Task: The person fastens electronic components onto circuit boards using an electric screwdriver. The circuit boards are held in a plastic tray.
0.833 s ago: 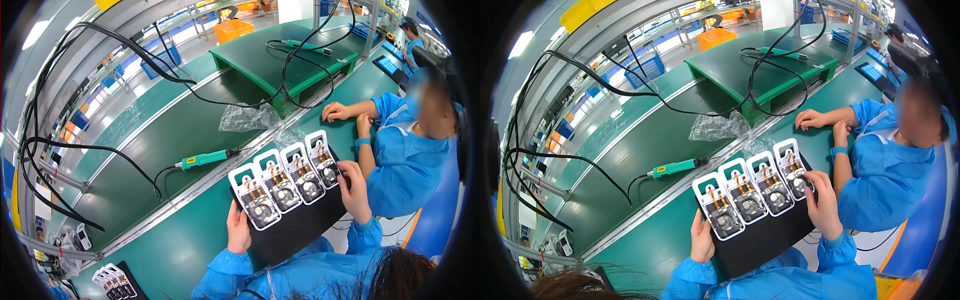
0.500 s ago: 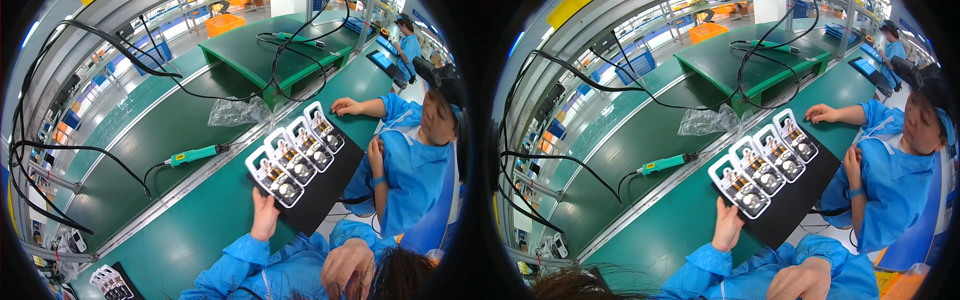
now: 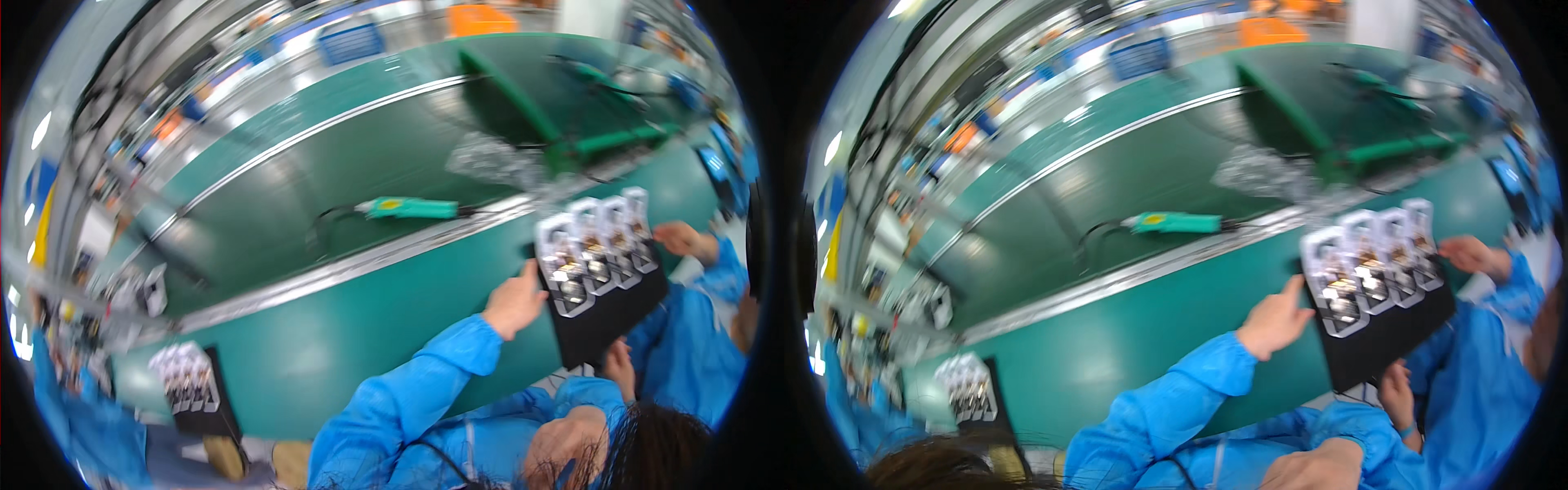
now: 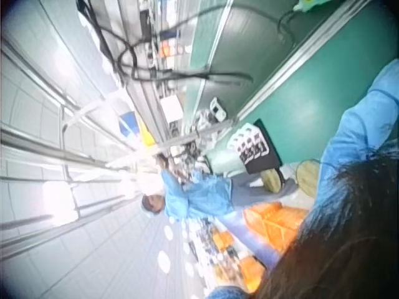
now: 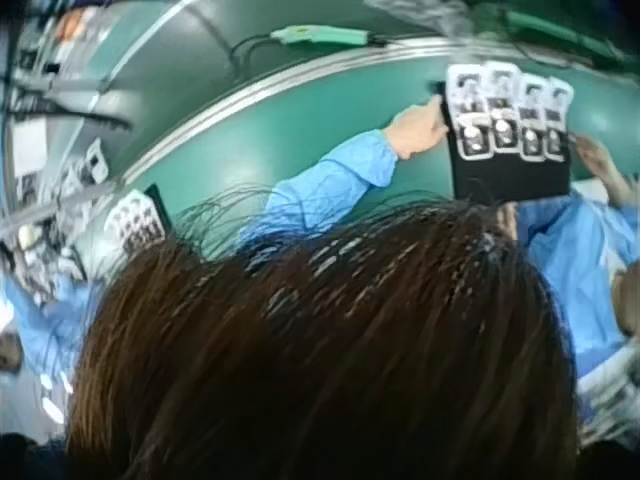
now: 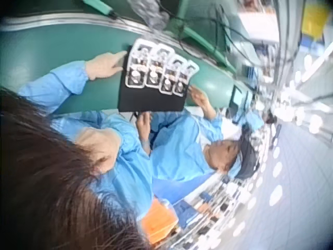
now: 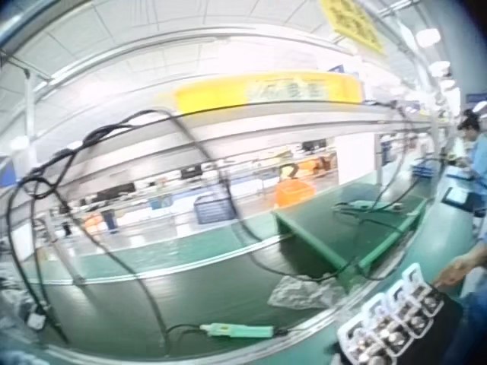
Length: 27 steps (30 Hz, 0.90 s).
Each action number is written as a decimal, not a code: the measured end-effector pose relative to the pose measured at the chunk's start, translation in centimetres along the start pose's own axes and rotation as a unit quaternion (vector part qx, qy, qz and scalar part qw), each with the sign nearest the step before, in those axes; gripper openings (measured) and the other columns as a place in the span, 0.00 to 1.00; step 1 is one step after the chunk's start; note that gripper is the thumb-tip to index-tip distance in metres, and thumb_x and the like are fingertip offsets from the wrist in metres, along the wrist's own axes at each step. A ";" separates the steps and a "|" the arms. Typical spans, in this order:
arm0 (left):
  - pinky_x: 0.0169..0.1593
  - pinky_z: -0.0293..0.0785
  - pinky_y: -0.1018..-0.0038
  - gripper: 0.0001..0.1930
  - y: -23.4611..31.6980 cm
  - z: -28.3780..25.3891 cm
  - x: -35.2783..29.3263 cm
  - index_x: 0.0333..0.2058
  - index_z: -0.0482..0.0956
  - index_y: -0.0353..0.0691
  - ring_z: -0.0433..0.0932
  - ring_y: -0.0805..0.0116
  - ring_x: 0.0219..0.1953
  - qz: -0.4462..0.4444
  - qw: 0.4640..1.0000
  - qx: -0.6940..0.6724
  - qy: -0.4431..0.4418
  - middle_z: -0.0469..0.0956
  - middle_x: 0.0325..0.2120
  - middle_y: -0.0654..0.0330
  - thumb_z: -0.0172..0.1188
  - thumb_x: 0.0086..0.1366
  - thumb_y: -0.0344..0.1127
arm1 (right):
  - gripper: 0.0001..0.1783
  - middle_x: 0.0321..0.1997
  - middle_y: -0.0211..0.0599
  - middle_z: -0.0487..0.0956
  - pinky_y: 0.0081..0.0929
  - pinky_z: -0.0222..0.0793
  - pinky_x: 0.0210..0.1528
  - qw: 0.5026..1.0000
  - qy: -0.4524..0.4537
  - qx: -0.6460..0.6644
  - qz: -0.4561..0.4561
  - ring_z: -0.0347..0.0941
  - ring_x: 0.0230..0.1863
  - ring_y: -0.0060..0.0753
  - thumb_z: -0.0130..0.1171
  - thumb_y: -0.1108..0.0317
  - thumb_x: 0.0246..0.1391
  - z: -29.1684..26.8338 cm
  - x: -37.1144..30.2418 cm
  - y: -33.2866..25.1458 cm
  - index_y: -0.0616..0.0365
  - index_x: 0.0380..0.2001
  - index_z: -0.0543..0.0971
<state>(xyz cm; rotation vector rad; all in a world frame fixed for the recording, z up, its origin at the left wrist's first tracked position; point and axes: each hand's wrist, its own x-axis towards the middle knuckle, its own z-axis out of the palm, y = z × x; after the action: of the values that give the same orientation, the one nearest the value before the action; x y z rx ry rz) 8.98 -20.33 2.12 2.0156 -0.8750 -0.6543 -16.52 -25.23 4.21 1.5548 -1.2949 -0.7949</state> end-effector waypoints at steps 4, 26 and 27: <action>0.37 0.69 0.56 0.22 -4.7 0.9 -2.6 0.47 0.62 0.34 0.72 0.45 0.33 0.094 0.994 0.013 0.063 0.74 0.30 0.44 0.55 0.53 0.32 | 0.07 0.25 0.37 0.75 0.19 0.68 0.27 0.900 0.127 0.180 -0.376 0.72 0.26 0.25 0.51 0.70 0.53 -0.6 2.7 -7.0 0.59 0.34 0.76; 0.32 0.69 0.77 0.17 -24.3 -13.3 -49.6 0.41 0.68 0.34 0.70 0.71 0.32 -0.316 0.296 0.277 0.858 0.69 0.33 0.59 0.60 0.55 0.33 | 0.08 0.22 0.35 0.73 0.17 0.68 0.26 0.246 -0.169 0.500 -0.813 0.71 0.22 0.20 0.52 0.79 0.48 -22.3 -6.7 -5.5 0.68 0.34 0.72; 0.27 0.68 0.78 0.19 -24.3 -13.4 -50.5 0.41 0.68 0.34 0.70 0.72 0.26 -0.354 0.355 0.060 0.863 0.70 0.30 0.59 0.61 0.55 0.37 | 0.08 0.22 0.35 0.73 0.17 0.68 0.26 0.238 -0.185 0.498 -0.813 0.70 0.22 0.20 0.51 0.79 0.48 -22.8 -6.9 -6.0 0.68 0.34 0.72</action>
<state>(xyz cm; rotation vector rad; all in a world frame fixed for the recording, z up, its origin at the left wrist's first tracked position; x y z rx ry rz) -4.68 35.20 -4.71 1.7369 1.3241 1.2547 4.61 -12.80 6.28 3.9558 0.7481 -1.6305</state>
